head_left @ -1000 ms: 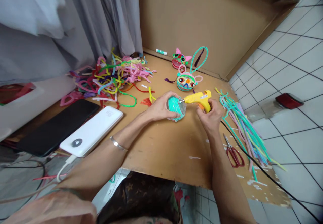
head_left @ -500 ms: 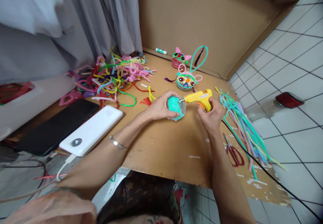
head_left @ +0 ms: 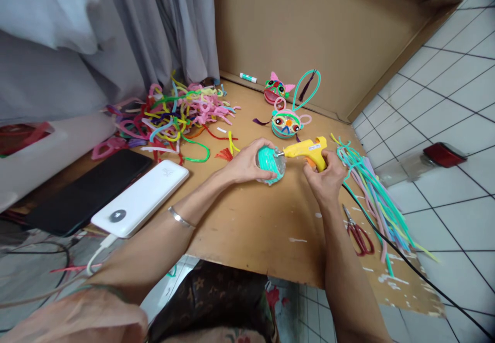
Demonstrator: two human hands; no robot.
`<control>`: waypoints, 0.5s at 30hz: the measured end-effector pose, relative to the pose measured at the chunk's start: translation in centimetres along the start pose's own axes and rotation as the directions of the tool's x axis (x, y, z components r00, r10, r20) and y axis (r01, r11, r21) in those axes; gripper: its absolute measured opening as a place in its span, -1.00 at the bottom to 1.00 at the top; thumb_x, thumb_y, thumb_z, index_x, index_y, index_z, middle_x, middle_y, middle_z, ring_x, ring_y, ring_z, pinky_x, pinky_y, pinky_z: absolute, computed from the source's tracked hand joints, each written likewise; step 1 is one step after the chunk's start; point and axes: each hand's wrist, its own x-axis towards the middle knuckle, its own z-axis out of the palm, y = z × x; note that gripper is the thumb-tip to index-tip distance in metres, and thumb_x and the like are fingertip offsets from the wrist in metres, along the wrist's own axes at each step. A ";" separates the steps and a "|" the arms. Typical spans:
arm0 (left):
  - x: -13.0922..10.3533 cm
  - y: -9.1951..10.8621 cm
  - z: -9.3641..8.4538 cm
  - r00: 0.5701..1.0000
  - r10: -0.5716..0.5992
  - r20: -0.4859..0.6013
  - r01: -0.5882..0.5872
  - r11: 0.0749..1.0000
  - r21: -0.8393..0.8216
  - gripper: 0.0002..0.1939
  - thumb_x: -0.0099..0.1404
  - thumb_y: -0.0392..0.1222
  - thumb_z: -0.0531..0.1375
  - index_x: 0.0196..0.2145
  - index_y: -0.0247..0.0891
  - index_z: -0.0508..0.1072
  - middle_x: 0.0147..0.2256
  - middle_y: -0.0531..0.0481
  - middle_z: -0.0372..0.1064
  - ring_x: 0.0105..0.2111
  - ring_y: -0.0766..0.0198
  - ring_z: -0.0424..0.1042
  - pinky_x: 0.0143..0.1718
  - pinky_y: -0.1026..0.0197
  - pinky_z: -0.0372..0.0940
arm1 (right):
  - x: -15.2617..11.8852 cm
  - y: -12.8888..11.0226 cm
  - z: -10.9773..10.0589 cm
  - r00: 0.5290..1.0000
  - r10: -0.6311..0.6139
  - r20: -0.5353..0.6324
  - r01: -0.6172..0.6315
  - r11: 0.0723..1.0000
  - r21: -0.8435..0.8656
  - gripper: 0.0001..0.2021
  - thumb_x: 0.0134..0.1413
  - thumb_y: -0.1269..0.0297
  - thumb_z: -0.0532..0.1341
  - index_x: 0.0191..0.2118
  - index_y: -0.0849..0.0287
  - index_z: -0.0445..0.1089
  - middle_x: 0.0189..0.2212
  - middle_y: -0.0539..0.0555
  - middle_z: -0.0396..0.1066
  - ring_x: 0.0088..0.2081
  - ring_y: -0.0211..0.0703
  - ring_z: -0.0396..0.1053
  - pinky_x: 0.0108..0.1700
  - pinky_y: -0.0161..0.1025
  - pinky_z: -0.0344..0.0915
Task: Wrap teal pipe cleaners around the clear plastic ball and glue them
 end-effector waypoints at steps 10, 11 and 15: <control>0.0 0.0 0.0 1.000 -0.007 0.008 0.007 1.000 -0.019 -0.36 -0.11 -0.08 0.40 -0.05 -0.20 0.35 -0.13 -0.01 0.40 -0.18 0.15 0.39 -0.14 0.13 0.33 | 0.1 0.1 0.4 0.999 0.027 0.018 -0.026 0.999 -0.032 -0.68 -0.18 0.10 0.16 -0.25 0.13 0.34 -0.37 0.05 0.42 -0.35 -0.10 0.33 -0.28 -0.18 0.30; 0.0 0.0 0.0 1.000 -0.006 0.007 0.006 1.000 -0.017 -0.36 -0.11 -0.08 0.40 -0.05 -0.20 0.35 -0.13 -0.01 0.39 -0.18 0.15 0.39 -0.14 0.13 0.33 | 0.1 0.1 0.4 0.999 0.040 0.023 -0.040 0.999 -0.030 -0.68 -0.19 0.11 0.17 -0.25 0.13 0.34 -0.37 0.06 0.42 -0.34 -0.09 0.34 -0.27 -0.18 0.30; 0.0 -0.1 0.0 1.000 -0.002 0.003 0.002 1.000 -0.002 -0.36 -0.10 -0.07 0.39 -0.05 -0.19 0.34 -0.12 0.00 0.39 -0.15 0.13 0.39 -0.10 0.11 0.33 | 0.4 0.9 0.9 0.993 0.102 0.052 -0.106 0.991 0.079 -0.66 -0.23 0.07 0.19 -0.27 0.14 0.34 -0.40 0.03 0.39 -0.35 -0.10 0.32 -0.26 -0.18 0.27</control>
